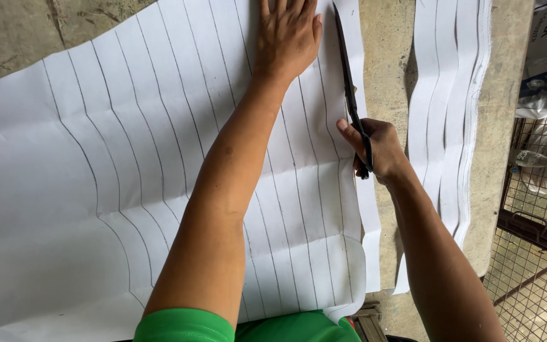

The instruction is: The person uses a pair of scissors to cut a large piece of white fabric marked with vertical lines into long strips. They hold the fabric steady with one hand while cutting along the lines with the other, occasionally adjusting the position of the cut strips.

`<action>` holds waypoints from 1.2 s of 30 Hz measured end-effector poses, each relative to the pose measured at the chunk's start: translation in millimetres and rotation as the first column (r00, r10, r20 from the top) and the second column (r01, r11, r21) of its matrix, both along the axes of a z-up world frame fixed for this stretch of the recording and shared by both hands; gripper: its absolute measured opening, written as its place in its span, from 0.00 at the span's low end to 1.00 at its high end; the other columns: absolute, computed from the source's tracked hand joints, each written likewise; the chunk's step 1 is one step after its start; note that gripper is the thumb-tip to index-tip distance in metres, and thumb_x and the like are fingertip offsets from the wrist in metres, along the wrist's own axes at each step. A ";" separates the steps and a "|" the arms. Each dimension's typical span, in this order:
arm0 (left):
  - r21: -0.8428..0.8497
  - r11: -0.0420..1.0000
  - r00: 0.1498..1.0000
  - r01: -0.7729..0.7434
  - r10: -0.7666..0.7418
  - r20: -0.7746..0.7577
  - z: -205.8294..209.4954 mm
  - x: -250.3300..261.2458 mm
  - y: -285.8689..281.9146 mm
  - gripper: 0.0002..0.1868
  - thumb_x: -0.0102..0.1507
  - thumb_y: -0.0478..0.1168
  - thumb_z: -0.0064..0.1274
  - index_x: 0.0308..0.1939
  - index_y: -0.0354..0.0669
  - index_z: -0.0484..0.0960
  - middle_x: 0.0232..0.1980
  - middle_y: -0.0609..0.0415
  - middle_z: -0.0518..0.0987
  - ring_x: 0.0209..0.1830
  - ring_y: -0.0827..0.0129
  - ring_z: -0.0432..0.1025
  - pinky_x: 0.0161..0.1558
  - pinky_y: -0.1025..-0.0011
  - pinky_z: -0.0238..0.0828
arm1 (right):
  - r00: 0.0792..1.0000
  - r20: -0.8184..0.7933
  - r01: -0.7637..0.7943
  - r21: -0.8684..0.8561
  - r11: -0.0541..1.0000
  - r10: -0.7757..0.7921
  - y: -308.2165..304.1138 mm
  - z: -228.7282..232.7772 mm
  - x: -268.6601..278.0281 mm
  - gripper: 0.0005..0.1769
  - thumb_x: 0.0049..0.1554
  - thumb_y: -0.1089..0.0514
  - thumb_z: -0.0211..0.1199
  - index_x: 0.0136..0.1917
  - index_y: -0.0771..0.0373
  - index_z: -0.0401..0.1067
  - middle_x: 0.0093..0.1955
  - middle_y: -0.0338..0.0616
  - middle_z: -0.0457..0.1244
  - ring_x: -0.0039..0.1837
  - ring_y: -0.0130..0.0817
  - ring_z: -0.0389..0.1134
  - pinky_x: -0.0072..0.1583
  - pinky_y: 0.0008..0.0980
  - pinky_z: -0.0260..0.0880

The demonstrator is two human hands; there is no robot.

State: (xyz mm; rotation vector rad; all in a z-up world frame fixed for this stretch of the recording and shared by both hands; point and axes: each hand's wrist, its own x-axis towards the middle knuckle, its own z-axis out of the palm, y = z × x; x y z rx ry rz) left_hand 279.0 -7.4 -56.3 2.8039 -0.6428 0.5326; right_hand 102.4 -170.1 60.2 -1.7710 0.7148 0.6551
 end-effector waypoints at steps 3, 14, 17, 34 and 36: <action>0.002 1.000 1.000 0.016 -0.016 0.001 6.8 -0.4 1.4 0.23 0.75 0.49 0.53 0.71 0.44 0.76 0.74 0.54 0.73 0.74 0.54 0.63 0.72 0.43 0.51 | 1.000 0.004 -0.019 -0.035 0.999 0.019 1.2 5.6 11.7 0.35 0.60 0.39 0.69 0.30 0.58 0.51 0.22 0.41 0.48 0.21 0.37 0.58 0.24 0.35 0.53; 0.054 0.998 0.950 0.030 -0.011 -0.312 23.8 -1.8 1.1 0.31 0.81 0.51 0.47 0.84 0.43 0.58 0.86 0.50 0.54 0.85 0.47 0.43 0.79 0.32 0.28 | 0.998 -0.045 -0.033 0.038 0.999 0.035 -5.8 18.4 22.4 0.33 0.63 0.35 0.62 0.34 0.66 0.64 0.19 0.54 0.55 0.19 0.40 0.53 0.24 0.34 0.51; 0.052 0.998 0.944 0.037 -0.018 -0.330 24.6 -1.8 0.6 0.31 0.81 0.50 0.43 0.84 0.42 0.57 0.87 0.49 0.52 0.86 0.46 0.40 0.79 0.32 0.25 | 0.998 -0.052 -0.027 0.028 0.999 0.028 2.0 29.7 35.5 0.35 0.63 0.34 0.62 0.32 0.65 0.61 0.20 0.55 0.56 0.19 0.41 0.54 0.23 0.34 0.51; 0.126 0.991 0.908 0.054 0.004 -0.419 40.3 -2.1 2.9 0.32 0.84 0.51 0.41 0.86 0.45 0.47 0.89 0.53 0.46 0.87 0.47 0.36 0.80 0.34 0.26 | 0.999 -0.004 0.035 -0.003 0.999 -0.035 18.9 8.6 54.5 0.34 0.62 0.35 0.66 0.33 0.66 0.63 0.21 0.50 0.53 0.20 0.39 0.54 0.24 0.35 0.52; 0.144 0.988 0.902 0.055 0.012 -0.431 41.7 -2.2 4.0 0.33 0.85 0.51 0.41 0.86 0.44 0.45 0.89 0.53 0.45 0.87 0.47 0.35 0.80 0.33 0.26 | 0.999 -0.025 0.030 -0.013 0.999 -0.030 19.6 3.2 57.9 0.35 0.62 0.34 0.66 0.34 0.67 0.62 0.20 0.54 0.54 0.20 0.41 0.53 0.25 0.37 0.53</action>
